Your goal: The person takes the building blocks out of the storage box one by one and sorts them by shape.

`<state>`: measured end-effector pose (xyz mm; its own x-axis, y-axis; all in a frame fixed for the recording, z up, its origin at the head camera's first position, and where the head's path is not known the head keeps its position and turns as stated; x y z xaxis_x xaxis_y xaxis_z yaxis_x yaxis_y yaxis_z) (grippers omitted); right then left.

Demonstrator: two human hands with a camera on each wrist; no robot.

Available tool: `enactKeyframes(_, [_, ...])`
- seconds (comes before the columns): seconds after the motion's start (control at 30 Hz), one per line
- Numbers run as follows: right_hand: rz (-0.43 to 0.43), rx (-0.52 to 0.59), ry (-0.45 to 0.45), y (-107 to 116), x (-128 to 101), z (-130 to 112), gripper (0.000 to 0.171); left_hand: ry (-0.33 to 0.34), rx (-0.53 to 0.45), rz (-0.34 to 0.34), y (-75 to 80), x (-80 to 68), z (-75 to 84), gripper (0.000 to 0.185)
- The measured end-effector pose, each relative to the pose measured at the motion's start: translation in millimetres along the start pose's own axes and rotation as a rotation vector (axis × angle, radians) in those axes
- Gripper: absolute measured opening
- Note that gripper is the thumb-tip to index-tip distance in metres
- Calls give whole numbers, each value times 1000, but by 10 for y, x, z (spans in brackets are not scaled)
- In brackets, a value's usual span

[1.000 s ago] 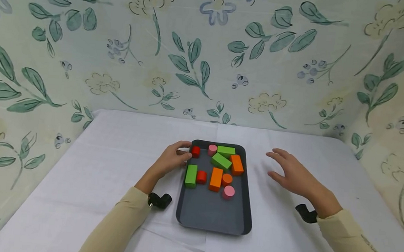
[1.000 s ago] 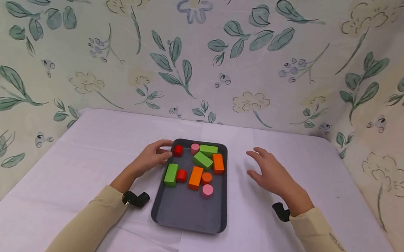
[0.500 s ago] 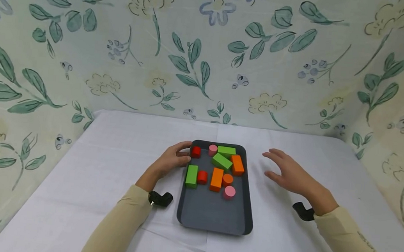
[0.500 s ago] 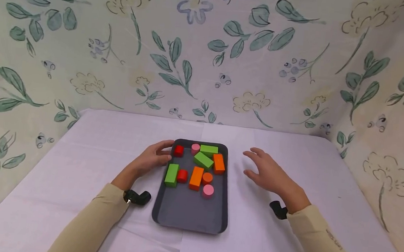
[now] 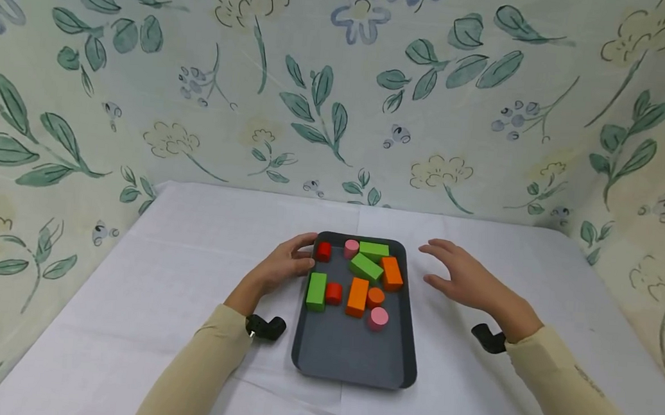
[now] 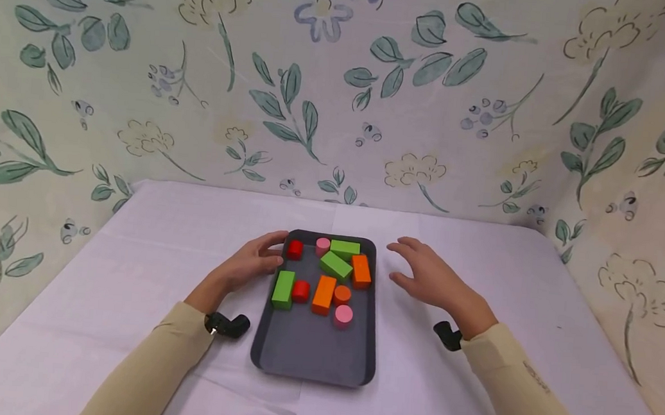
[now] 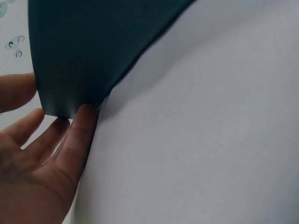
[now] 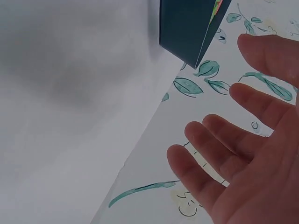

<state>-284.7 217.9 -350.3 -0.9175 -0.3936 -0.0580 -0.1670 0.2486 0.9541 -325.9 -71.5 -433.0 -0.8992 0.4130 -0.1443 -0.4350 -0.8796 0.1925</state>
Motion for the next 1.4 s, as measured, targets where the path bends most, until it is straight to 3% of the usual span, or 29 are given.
enactKeyframes(0.2, [-32,-20,16,-6,125,-123,55,0,-18,-18,-4,17,-40,67])
enactKeyframes(0.63, [-95,-7,61,-136,332,-363,52,38,-23,14,-2,50,-44,66])
enactKeyframes(1.17, [-156,-52,272,-398,220,-753,32,24,-25,-8,8,26,-16,66])
enactKeyframes(1.4, [-208,-31,256,-540,242,-803,38,26,-35,-10,4,21,-7,67])
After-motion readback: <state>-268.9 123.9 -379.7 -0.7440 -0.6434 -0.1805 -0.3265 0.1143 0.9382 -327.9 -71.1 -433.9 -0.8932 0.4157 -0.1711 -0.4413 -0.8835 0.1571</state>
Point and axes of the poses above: each hand's wrist, its own x-axis towards the middle knuckle, its own y-axis out of the back of the hand, z = x × y, the point moved 9 cm from there along x, towards the middle knuckle, and after that the axes turned 3 degrees about -z, right-handed, at the moved point
